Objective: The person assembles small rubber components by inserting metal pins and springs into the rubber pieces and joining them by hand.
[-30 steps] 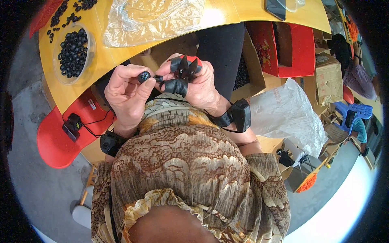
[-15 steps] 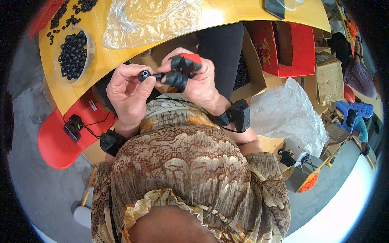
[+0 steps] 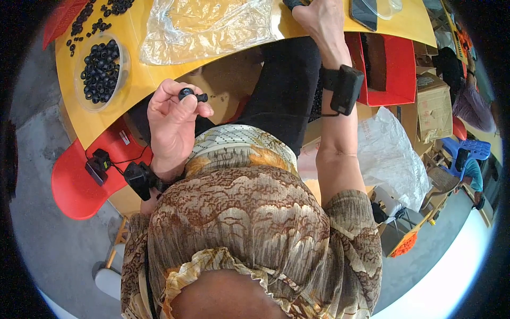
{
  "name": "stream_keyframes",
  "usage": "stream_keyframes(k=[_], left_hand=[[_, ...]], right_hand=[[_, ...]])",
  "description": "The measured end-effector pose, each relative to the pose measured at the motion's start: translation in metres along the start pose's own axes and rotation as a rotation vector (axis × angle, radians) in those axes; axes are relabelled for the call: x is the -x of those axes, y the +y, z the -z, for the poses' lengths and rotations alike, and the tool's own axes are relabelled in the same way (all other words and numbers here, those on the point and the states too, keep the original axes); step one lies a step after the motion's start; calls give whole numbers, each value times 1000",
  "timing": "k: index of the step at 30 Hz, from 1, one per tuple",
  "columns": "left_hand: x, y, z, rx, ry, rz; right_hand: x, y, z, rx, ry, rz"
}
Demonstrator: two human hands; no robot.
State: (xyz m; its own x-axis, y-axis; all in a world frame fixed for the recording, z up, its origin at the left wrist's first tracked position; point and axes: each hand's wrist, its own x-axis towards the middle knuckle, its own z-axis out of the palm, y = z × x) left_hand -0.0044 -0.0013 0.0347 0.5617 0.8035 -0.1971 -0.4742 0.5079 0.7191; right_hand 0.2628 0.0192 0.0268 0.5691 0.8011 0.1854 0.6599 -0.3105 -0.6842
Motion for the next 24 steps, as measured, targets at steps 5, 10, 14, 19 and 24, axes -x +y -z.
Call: stream_keyframes(k=[5,10,14,19,24], left_hand=[[-2,1,3,181,1,119],[-4,2,1,261,7,145],[-4,-4,-4,208,-16,106],[2,2,-10,33,-14,-21],[7,3,-13,-156,-48,-182]], right_hand=[[13,1,6,155,122,307],[94,-60,9,-856,-545,170],[120,-68,0,-845,-438,219],[129,-73,-6,-909,-324,195],[132,-72,-3,-824,-319,296]])
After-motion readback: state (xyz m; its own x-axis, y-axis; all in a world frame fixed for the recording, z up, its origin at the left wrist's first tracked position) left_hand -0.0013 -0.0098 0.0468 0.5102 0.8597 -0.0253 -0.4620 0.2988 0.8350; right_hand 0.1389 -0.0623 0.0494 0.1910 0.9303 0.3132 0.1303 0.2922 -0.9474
